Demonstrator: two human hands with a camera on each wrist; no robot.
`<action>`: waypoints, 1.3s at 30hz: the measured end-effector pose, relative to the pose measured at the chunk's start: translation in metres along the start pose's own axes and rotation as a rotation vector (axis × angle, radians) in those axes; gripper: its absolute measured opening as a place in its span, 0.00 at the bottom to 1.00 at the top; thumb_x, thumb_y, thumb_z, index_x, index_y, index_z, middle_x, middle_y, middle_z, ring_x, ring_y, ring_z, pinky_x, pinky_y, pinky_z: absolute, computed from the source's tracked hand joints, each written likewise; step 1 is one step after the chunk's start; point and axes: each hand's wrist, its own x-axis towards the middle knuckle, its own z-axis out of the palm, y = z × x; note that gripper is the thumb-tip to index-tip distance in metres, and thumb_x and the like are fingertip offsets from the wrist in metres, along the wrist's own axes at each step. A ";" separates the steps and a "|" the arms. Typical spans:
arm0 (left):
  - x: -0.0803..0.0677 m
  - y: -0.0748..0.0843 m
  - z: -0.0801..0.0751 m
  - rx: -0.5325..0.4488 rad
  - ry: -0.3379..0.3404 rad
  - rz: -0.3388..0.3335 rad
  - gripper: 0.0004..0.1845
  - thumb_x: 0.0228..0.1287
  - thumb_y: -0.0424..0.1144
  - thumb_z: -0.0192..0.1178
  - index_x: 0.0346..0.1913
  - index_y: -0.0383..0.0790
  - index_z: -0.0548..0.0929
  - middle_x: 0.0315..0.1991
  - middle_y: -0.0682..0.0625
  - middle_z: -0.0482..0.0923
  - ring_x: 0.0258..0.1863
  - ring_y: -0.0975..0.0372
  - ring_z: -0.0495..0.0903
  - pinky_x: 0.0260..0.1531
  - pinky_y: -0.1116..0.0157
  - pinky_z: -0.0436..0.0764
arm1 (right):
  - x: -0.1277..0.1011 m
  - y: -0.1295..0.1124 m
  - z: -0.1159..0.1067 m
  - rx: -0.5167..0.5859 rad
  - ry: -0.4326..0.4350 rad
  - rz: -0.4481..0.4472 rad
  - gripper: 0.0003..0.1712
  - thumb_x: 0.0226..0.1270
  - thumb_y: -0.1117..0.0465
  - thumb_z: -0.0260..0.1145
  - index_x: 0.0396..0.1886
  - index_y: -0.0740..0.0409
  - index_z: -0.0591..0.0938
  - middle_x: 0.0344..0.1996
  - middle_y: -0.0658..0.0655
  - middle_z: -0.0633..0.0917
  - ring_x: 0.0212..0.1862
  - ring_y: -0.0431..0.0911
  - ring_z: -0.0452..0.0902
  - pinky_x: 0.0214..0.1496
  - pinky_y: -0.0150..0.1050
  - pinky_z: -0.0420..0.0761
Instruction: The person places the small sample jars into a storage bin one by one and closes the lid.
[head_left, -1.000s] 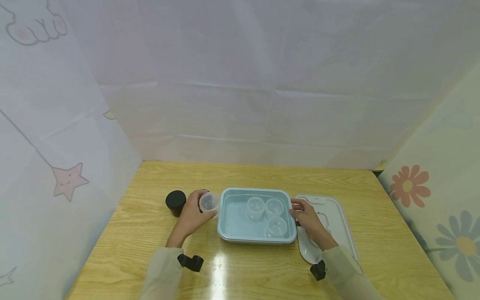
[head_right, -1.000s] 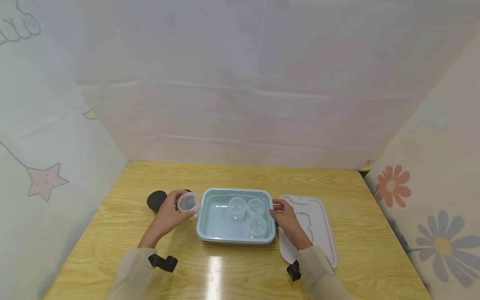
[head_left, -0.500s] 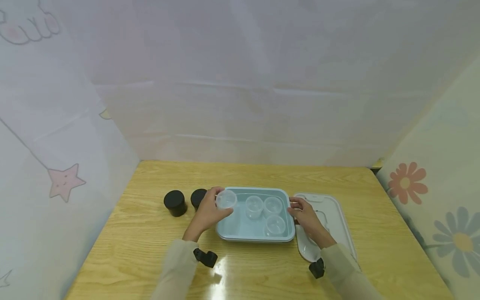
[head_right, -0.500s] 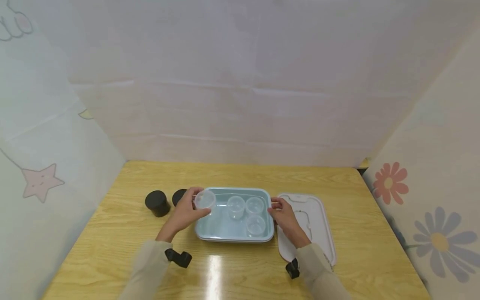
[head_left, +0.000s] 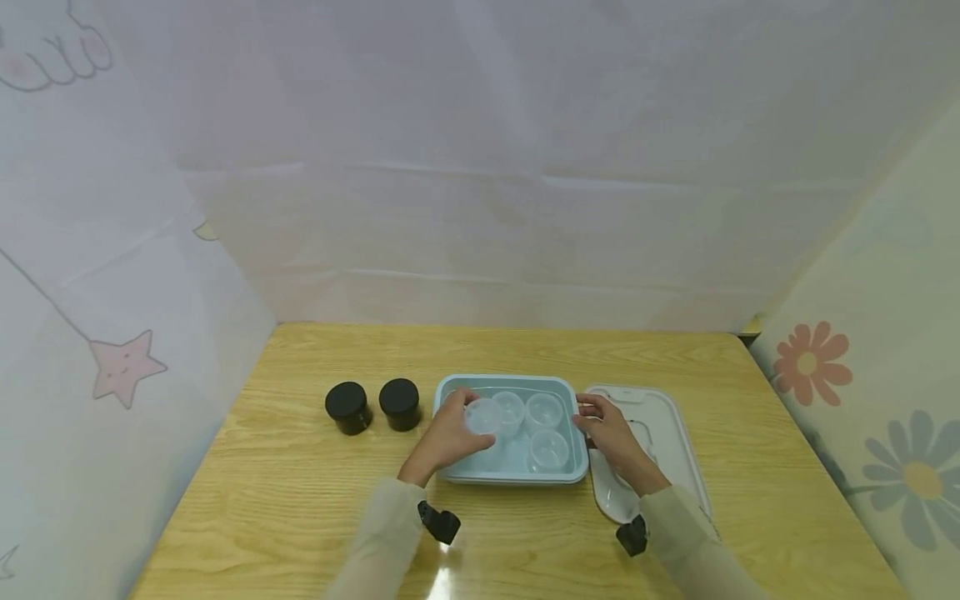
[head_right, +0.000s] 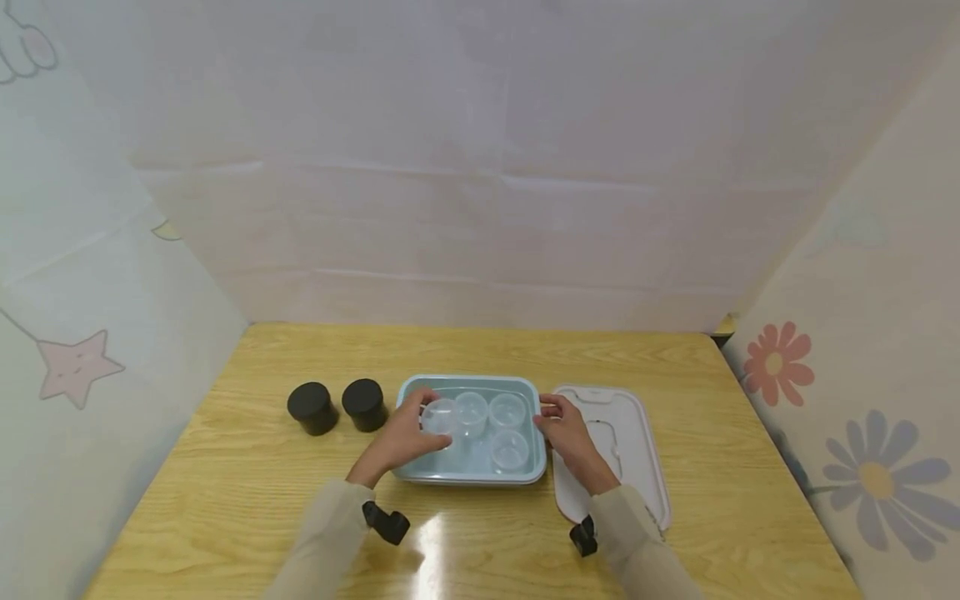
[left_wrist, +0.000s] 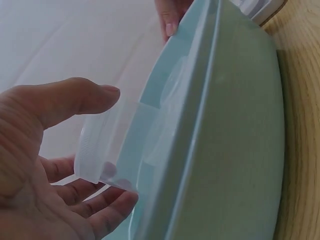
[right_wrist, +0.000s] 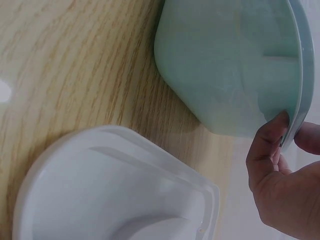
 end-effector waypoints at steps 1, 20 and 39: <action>0.000 0.000 0.002 0.001 -0.012 0.000 0.34 0.51 0.37 0.70 0.60 0.31 0.67 0.57 0.37 0.70 0.54 0.49 0.72 0.54 0.48 0.73 | 0.000 0.000 0.000 0.001 0.001 0.000 0.26 0.72 0.66 0.52 0.68 0.63 0.63 0.54 0.65 0.71 0.46 0.48 0.73 0.41 0.38 0.79; 0.010 -0.004 0.032 0.105 -0.127 -0.026 0.34 0.45 0.37 0.74 0.55 0.32 0.69 0.52 0.39 0.72 0.52 0.51 0.73 0.55 0.52 0.73 | 0.000 -0.001 0.001 0.013 0.007 0.015 0.26 0.72 0.67 0.52 0.68 0.62 0.63 0.56 0.65 0.71 0.50 0.50 0.72 0.41 0.38 0.79; 0.012 -0.001 0.039 0.176 -0.171 -0.006 0.33 0.43 0.34 0.76 0.53 0.34 0.73 0.54 0.38 0.75 0.56 0.48 0.74 0.56 0.51 0.74 | -0.002 -0.002 0.001 0.022 0.001 0.000 0.27 0.72 0.66 0.54 0.68 0.64 0.63 0.56 0.67 0.70 0.50 0.50 0.73 0.41 0.39 0.79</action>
